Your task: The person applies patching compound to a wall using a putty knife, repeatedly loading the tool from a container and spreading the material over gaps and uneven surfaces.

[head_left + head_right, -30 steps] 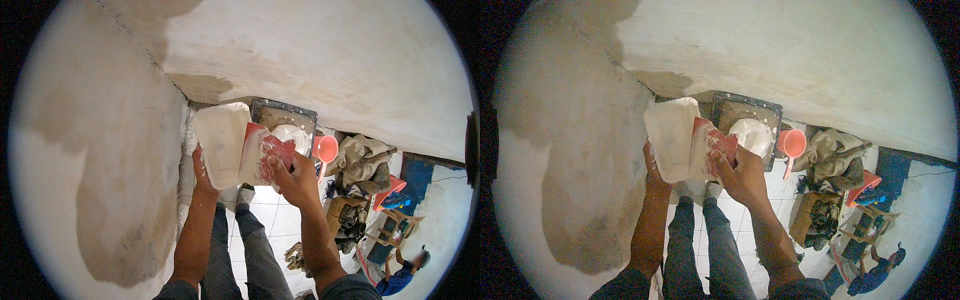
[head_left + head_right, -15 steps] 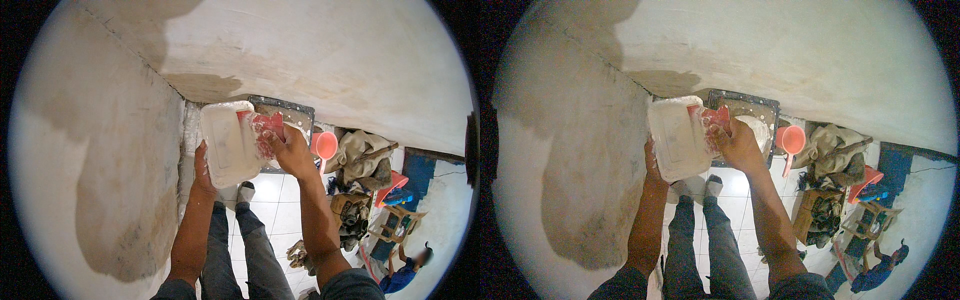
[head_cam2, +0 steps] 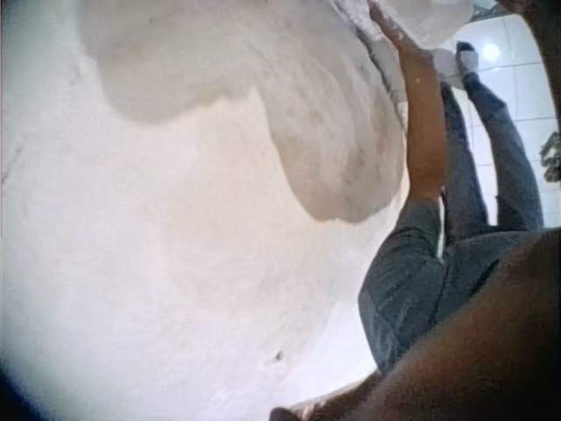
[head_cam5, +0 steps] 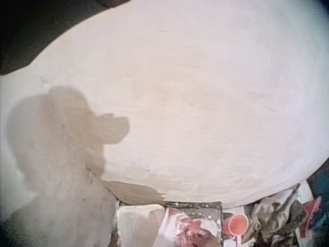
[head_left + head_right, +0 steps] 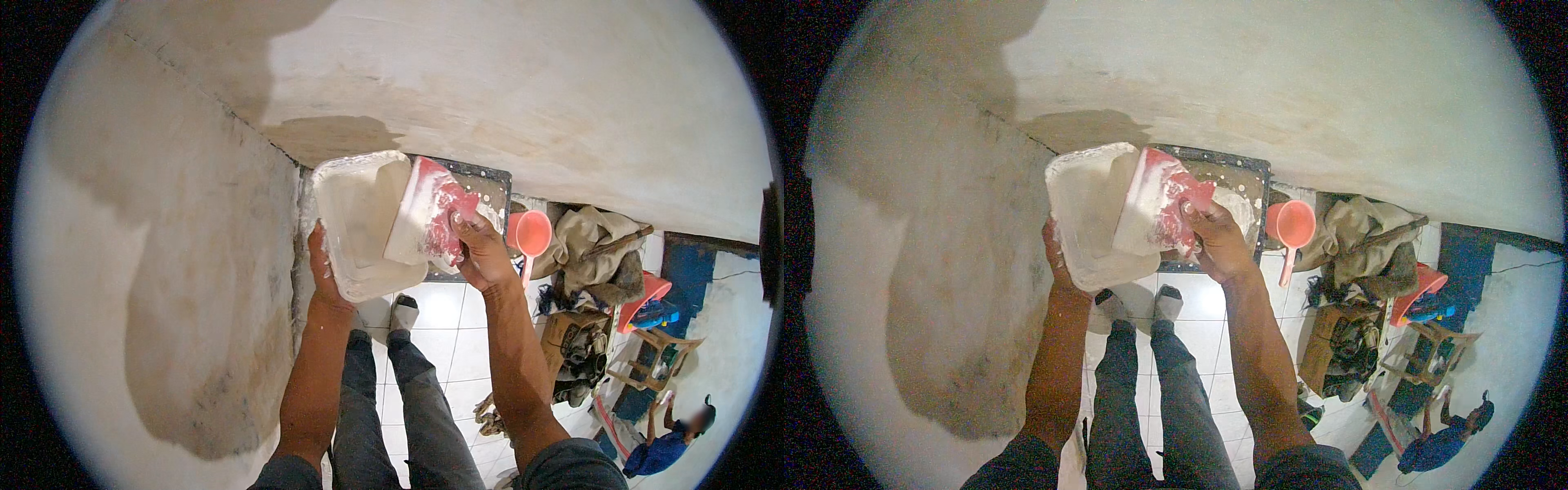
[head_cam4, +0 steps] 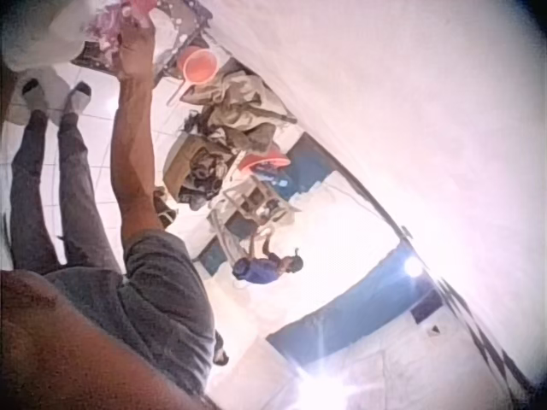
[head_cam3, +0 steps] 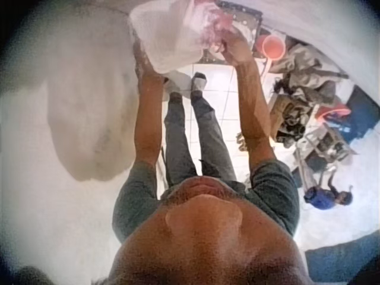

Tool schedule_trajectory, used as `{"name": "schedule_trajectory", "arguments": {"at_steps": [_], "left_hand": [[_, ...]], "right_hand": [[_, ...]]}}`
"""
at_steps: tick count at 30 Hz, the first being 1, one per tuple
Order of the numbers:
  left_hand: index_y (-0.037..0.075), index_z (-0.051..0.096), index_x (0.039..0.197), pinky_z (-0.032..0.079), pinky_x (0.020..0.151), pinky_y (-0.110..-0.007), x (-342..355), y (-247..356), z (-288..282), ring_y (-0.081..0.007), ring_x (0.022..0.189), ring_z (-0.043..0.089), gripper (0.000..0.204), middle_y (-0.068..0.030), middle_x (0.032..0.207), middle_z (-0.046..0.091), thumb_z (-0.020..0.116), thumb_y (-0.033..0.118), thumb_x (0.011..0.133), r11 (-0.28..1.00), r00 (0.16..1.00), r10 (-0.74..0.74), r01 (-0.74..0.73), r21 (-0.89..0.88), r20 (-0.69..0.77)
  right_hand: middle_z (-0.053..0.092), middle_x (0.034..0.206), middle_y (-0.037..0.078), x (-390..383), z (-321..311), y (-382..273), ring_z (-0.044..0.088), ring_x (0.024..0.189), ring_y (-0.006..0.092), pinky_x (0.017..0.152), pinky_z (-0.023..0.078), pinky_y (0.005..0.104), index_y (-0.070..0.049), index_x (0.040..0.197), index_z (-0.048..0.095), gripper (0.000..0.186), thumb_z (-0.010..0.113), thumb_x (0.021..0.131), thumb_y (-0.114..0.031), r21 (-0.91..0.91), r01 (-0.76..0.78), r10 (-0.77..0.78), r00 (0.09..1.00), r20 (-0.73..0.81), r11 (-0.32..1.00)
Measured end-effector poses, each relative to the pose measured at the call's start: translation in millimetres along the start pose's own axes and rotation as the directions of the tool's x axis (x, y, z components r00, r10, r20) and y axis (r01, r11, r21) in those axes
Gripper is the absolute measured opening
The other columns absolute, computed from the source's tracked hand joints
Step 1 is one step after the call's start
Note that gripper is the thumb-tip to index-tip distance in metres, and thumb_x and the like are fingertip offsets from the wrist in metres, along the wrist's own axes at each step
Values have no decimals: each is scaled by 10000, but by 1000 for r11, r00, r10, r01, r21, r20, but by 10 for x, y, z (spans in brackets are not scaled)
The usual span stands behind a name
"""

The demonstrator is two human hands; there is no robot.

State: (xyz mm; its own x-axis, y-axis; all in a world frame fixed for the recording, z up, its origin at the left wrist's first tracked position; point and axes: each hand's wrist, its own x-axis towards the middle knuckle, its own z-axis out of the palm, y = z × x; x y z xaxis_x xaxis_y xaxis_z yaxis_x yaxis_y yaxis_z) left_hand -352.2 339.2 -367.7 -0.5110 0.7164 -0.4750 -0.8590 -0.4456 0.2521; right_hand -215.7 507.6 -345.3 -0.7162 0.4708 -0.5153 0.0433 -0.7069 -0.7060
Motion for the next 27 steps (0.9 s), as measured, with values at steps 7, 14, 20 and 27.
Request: {"name": "schedule_trajectory", "arguments": {"at_steps": [7,14,20,27], "left_hand": [[156,448,1354,461,968,-481,-29,129,23,-296,1170,517,689,-84,1331,508,487,619,845,981,984,148,-134,139,-97],[159,453,1357,474,958,-468,-99,156,-21,-275,1166,531,669,-76,1320,521,491,598,854,983,984,169,-164,83,-56],[145,437,1377,497,935,-466,-110,53,-89,-274,1148,555,681,-86,1323,525,506,575,855,992,992,122,-122,11,-15],[171,451,1351,462,965,-476,-242,160,-114,-280,1171,511,657,-68,1318,510,469,611,862,989,987,148,-147,17,-55]], "right_hand": [[652,901,17,64,-267,-1,598,700,91,584,495,221,-90,1067,598,159,606,928,-168,307,96,-91,995,-32,947],[645,910,26,330,-113,158,601,724,114,588,495,217,-62,1032,594,158,640,883,-88,244,213,-145,951,-272,946],[635,986,68,619,-79,-77,629,863,180,647,510,292,-33,1085,546,200,568,892,-80,216,305,-265,944,-198,927],[654,907,55,260,475,-475,592,731,131,587,450,250,-8,1060,593,184,569,882,-53,146,377,-330,905,-270,914]]}}
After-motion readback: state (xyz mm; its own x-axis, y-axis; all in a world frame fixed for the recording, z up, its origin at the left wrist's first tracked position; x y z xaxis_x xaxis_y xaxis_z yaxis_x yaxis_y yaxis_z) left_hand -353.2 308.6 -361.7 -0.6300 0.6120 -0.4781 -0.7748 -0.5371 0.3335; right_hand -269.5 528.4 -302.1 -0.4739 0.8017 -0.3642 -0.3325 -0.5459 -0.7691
